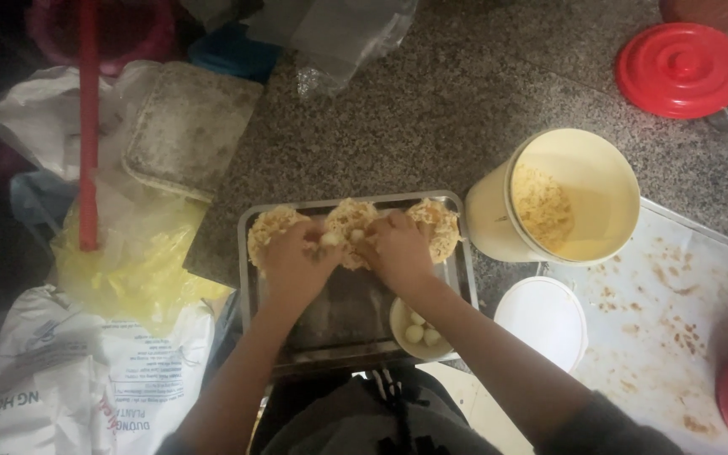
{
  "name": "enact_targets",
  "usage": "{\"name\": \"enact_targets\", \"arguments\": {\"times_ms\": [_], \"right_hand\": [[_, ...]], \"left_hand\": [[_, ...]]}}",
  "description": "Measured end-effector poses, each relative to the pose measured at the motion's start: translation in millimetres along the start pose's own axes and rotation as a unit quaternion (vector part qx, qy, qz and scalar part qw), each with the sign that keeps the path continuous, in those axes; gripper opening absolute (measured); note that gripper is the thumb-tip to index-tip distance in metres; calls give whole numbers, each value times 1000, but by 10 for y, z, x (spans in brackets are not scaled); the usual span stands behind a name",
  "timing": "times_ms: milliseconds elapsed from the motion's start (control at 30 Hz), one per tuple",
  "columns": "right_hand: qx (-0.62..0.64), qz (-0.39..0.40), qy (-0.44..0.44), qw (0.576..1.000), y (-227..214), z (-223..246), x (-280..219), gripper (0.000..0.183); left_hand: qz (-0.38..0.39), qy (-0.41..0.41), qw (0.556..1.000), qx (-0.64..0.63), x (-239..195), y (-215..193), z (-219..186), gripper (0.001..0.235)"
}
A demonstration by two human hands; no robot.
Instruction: The person prepares stuffed bread rolls by brushing them with a yellow liquid, filling them with shredded material, and adding small white balls. The person handles the rolls one at a time and places them on a metal tray.
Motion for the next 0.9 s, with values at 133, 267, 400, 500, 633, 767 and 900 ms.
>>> {"name": "enact_targets", "arguments": {"times_ms": [133, 267, 400, 500, 633, 767, 900], "right_hand": [[-96, -35, -21, 995, -15, 204, 86, 51], [-160, -75, -9, 984, 65, 288, 193, 44], [-226, -62, -23, 972, 153, 307, 218, 40], [-260, -36, -35, 964, 95, 384, 198, 34], [-295, 51, -59, 952, 33, 476, 225, 28], [-315, 51, -81, 944, 161, 470, 312, 29], [-324, 76, -101, 938, 15, 607, 254, 28]], "left_hand": [[-19, -88, 982, -164, -150, 31, 491, 36], [-12, -105, 970, -218, -329, -12, 575, 34], [-30, -102, 963, -246, -430, -39, 662, 33], [-41, -83, 966, -241, -433, -5, 759, 33], [-29, -100, 959, -262, -445, 35, 817, 33], [-19, -120, 952, -282, -515, 14, 752, 32], [-2, -125, 955, -269, -564, -16, 663, 35]]}}
Point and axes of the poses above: each hand's wrist, its own x-axis towards the middle knuckle, its own y-axis out of the palm, z = x × y, the point moved 9 cm from there along x, towards the middle knuckle, and after that the axes turned 11 degrees about -x, right-handed, at the moved point
